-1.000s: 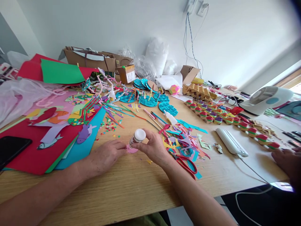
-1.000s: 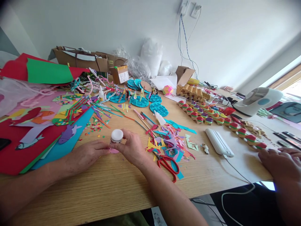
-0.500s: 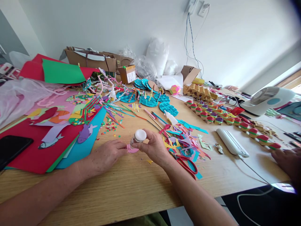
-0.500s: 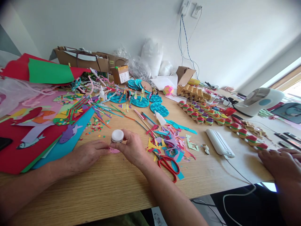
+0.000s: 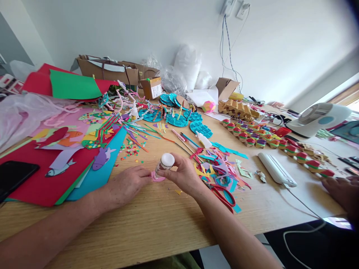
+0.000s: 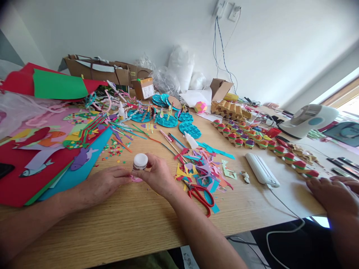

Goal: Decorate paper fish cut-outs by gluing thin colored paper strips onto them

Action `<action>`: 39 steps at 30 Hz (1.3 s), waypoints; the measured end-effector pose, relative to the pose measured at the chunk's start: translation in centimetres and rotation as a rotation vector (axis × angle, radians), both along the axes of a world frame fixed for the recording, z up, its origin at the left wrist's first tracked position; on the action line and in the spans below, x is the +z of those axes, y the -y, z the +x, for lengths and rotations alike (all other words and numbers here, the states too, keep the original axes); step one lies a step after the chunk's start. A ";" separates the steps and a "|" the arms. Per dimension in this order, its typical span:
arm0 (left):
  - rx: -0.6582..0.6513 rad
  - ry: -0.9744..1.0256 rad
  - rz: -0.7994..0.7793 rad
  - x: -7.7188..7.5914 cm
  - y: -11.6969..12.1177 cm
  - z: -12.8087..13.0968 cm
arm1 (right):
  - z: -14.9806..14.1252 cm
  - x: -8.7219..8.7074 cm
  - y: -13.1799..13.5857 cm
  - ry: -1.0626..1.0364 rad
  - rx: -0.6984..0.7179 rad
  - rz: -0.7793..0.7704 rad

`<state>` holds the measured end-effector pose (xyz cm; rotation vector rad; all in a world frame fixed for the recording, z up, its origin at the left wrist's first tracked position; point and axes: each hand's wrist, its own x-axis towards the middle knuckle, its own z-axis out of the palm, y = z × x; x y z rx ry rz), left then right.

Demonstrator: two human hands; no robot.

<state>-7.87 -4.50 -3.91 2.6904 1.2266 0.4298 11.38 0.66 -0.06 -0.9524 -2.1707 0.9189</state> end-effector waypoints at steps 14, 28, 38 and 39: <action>-0.018 0.008 -0.031 0.4 0.0 0.0 | 0.2 -0.1 0.0 -0.046 0.016 0.000; -0.030 0.003 -0.104 0.2 -0.1 -0.2 | 0.0 -0.3 -0.2 -0.016 -0.005 0.032; -0.006 -0.001 -0.109 0.0 -0.1 -0.3 | -0.3 -0.6 -0.5 -0.017 -0.007 0.048; 0.012 0.015 -0.110 -0.1 -0.1 -0.2 | -0.3 -0.6 -0.5 -0.019 0.000 0.046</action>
